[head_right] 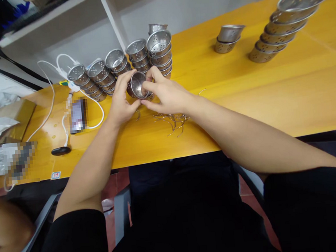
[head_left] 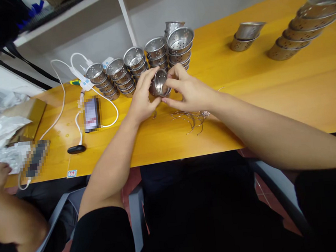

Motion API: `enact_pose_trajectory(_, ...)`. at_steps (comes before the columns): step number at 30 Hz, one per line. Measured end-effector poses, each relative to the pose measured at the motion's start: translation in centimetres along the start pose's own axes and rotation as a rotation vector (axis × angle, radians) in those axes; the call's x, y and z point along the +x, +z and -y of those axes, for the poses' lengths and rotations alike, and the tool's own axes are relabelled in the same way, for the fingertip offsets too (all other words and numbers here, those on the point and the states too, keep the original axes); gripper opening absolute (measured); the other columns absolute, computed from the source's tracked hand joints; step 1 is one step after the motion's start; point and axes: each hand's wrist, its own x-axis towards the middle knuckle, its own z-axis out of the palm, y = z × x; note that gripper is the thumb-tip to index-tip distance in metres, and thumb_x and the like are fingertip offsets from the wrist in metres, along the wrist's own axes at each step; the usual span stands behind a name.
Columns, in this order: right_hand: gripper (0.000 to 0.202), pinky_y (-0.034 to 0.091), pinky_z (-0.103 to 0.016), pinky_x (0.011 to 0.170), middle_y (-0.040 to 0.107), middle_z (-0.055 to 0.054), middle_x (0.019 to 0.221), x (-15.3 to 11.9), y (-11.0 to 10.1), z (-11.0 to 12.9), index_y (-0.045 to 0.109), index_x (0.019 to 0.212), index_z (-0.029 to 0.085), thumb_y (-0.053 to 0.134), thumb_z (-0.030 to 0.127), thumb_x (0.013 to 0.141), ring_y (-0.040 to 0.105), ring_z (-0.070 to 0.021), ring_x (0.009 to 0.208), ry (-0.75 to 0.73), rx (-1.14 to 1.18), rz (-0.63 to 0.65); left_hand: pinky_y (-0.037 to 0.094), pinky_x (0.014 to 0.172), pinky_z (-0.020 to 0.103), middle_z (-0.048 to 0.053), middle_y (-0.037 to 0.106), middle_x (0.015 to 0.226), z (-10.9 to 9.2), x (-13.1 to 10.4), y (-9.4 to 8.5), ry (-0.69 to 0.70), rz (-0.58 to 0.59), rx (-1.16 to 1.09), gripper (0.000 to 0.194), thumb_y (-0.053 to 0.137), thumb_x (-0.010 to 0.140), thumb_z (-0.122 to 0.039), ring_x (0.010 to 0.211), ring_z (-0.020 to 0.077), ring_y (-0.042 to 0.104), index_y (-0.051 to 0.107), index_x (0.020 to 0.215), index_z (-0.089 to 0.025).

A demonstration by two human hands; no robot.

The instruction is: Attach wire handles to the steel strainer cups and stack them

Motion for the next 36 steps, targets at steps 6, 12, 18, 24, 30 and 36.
enact_pose_trajectory(6,0.045,0.070,-0.073,0.126,0.074,-0.018,0.160,0.4,-0.6,0.5,0.085,0.155,0.039,0.089,0.071,0.123,0.071,-0.0487,0.149,0.098,0.059,-0.054,0.040,0.163,0.080,0.013,0.069,0.184,-0.2,0.1,-0.5,-0.001,-0.044,0.018,0.112,0.057,0.104,-0.119,0.184,0.0533,0.062,0.058,0.189,-0.046)
enact_pose_trajectory(12,0.046,0.065,-0.082,0.130,0.078,-0.018,0.157,0.7,-0.7,0.0,0.090,0.141,0.038,0.100,0.075,0.115,0.072,-0.0532,0.153,0.081,0.084,-0.085,0.038,0.163,0.081,0.013,0.066,0.188,-0.4,0.2,-0.7,0.009,0.012,0.004,0.104,0.066,0.107,-0.111,0.186,0.0544,0.058,0.058,0.190,-0.049)
enact_pose_trajectory(18,0.046,0.062,-0.085,0.133,0.086,-0.017,0.146,0.7,-1.3,0.2,0.095,0.134,0.039,0.100,0.080,0.113,0.072,-0.0528,0.152,0.115,0.094,-0.118,0.038,0.163,0.083,0.012,0.066,0.188,-0.4,0.4,-0.8,0.059,-0.007,0.022,0.101,0.059,0.111,-0.110,0.184,0.0537,0.062,0.056,0.190,-0.048)
enact_pose_trajectory(24,0.057,0.066,-0.074,0.135,0.086,-0.016,0.147,0.6,-2.7,-0.5,0.094,0.110,0.034,0.099,0.091,0.109,0.079,-0.0475,0.144,0.009,0.215,0.009,0.043,0.162,0.077,0.017,0.068,0.187,0.9,-0.1,-1.0,-0.034,-0.052,0.028,0.119,0.066,0.098,-0.121,0.185,0.0527,0.062,0.053,0.184,-0.040)
enact_pose_trajectory(30,0.059,0.073,-0.064,0.114,0.085,-0.011,0.137,-0.2,-5.5,-4.4,0.093,0.104,0.035,0.105,0.092,0.101,0.083,-0.0397,0.120,-0.005,0.119,0.178,0.051,0.156,0.072,0.017,0.069,0.179,4.1,-1.4,0.2,-0.165,-0.129,-0.059,0.121,0.074,0.097,-0.119,0.178,0.0483,0.067,0.041,0.183,-0.040)
enact_pose_trajectory(36,0.047,0.061,-0.047,0.080,0.086,-0.011,0.104,-0.4,-6.1,-7.6,0.093,0.104,0.025,0.117,0.064,0.094,0.075,-0.0286,0.086,0.060,-0.028,0.427,0.059,0.149,0.071,0.018,0.067,0.176,5.1,-1.8,1.6,-0.206,-0.131,-0.072,0.113,0.079,0.097,-0.116,0.171,0.0456,0.070,0.056,0.176,-0.039)
